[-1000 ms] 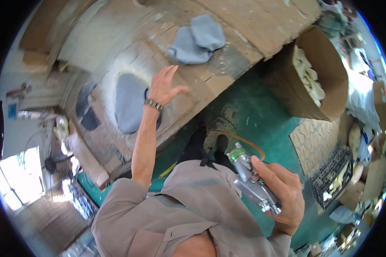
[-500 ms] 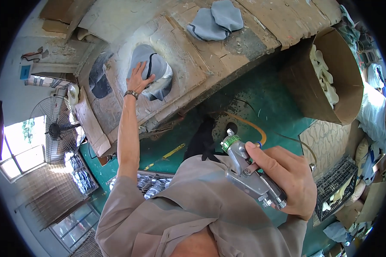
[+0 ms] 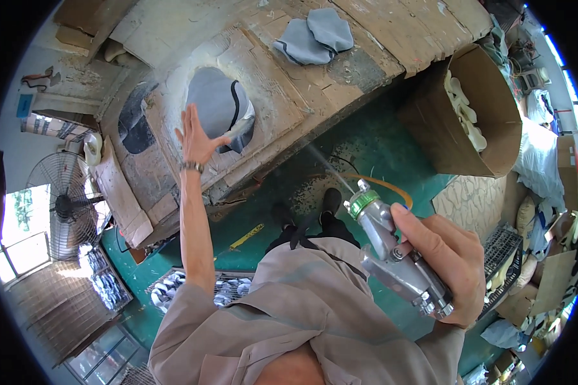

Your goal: Spraying adhesive onto shoe components on a workbench.

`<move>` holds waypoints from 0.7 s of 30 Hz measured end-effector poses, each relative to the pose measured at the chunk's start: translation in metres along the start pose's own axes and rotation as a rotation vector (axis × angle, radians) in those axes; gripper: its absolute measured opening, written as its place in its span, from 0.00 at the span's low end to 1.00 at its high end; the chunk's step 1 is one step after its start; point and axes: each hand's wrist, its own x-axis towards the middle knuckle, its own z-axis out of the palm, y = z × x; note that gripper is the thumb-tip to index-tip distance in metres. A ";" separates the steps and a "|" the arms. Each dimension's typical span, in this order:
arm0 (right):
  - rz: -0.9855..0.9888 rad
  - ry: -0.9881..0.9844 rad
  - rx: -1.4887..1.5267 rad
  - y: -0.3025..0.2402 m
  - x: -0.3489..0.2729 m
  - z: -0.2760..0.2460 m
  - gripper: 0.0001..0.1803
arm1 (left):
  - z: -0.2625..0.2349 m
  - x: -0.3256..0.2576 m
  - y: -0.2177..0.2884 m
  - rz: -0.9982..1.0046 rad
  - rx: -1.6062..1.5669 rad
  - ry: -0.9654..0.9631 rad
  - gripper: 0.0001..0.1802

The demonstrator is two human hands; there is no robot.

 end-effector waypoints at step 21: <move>0.077 0.087 -0.214 -0.209 0.063 0.146 0.33 | 0.199 -0.524 -0.201 -1.170 -0.783 -0.855 0.29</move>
